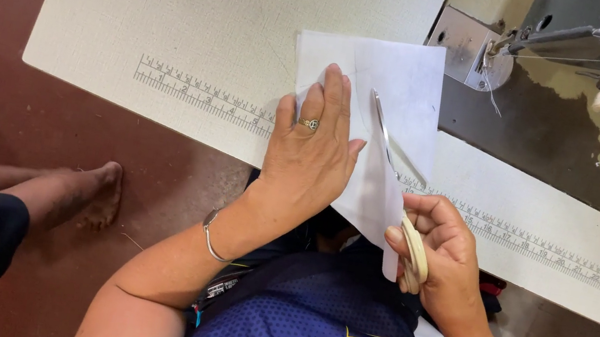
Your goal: The person uses a ruler and pencil to draw lines on a yellow paper pattern and a white sheet of paper. They then use scissors to cut the white paper along the drawn lines.
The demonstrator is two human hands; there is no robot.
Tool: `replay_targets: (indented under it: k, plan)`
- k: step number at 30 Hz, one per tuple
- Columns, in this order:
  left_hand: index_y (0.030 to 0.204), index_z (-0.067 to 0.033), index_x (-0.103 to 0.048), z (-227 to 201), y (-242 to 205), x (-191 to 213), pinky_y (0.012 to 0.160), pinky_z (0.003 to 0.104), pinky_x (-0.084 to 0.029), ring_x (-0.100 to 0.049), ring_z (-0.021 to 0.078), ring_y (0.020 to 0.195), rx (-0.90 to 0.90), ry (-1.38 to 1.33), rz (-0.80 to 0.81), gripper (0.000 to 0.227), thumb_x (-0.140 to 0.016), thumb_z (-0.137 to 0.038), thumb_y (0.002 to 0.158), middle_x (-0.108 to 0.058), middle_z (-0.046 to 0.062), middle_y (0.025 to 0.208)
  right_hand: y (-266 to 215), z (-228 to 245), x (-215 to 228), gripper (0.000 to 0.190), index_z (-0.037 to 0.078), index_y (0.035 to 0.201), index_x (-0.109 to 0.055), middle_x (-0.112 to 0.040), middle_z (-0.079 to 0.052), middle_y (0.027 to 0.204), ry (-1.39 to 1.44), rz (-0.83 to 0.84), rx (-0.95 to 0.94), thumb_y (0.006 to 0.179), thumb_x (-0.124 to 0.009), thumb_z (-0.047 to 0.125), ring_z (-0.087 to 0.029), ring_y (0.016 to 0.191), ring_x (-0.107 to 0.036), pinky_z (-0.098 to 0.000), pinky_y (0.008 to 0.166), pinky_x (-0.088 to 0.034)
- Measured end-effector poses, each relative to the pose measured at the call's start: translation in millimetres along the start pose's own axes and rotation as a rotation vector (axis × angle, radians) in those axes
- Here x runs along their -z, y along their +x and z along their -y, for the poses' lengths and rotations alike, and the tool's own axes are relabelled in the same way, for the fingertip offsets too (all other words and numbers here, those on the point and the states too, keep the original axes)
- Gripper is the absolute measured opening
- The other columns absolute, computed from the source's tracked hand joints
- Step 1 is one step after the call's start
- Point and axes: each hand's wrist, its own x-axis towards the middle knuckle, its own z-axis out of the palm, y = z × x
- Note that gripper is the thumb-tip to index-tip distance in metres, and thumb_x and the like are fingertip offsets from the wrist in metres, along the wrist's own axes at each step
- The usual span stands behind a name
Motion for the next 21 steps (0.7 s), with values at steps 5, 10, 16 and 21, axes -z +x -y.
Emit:
replay_targets:
  k: [5,10,16,21]
  plan:
    - [0.149,-0.0031,-0.057,-1,0,-1,0.106,0.042,-0.037,-0.054,0.0201,0.129,0.006,-0.016,0.029,0.078,-0.058,-0.062,0.099,-0.044,0.019,0.155,0,-2,-5,0.041,0.002,0.119,-0.058,-0.054,-0.008,0.074,-0.009,-0.007,0.008,0.082,-0.074,0.006,-0.013,0.035,-0.046,-0.0252,0.025,-0.038]
    - [0.149,-0.0021,-0.057,1,-1,0,0.105,0.043,-0.04,-0.053,0.0221,0.129,0.007,-0.031,0.011,0.077,-0.059,-0.061,0.1,-0.045,0.019,0.155,-1,-5,-7,0.043,0.0,0.121,-0.056,-0.055,-0.011,0.079,0.001,-0.037,-0.006,0.082,-0.073,0.002,-0.016,0.035,-0.05,-0.025,0.024,-0.036]
    - [0.149,-0.0036,-0.056,1,-2,5,0.105,0.041,-0.038,-0.049,0.0219,0.128,0.019,-0.013,0.016,0.077,-0.056,-0.064,0.101,-0.046,0.016,0.154,6,-8,-13,0.046,0.003,0.125,-0.061,-0.064,-0.007,0.092,-0.008,-0.054,0.02,0.081,-0.075,0.005,-0.012,0.078,-0.06,-0.022,0.066,-0.048]
    - [0.147,0.0171,-0.041,2,-3,6,0.103,0.052,-0.023,-0.035,0.0369,0.122,-0.02,-0.394,0.096,0.067,-0.047,-0.034,0.104,-0.035,0.036,0.15,16,-24,-15,0.048,-0.009,0.123,-0.06,-0.065,-0.018,0.083,0.051,-0.061,0.174,0.08,-0.078,0.002,-0.013,0.055,-0.062,-0.0255,0.046,-0.053]
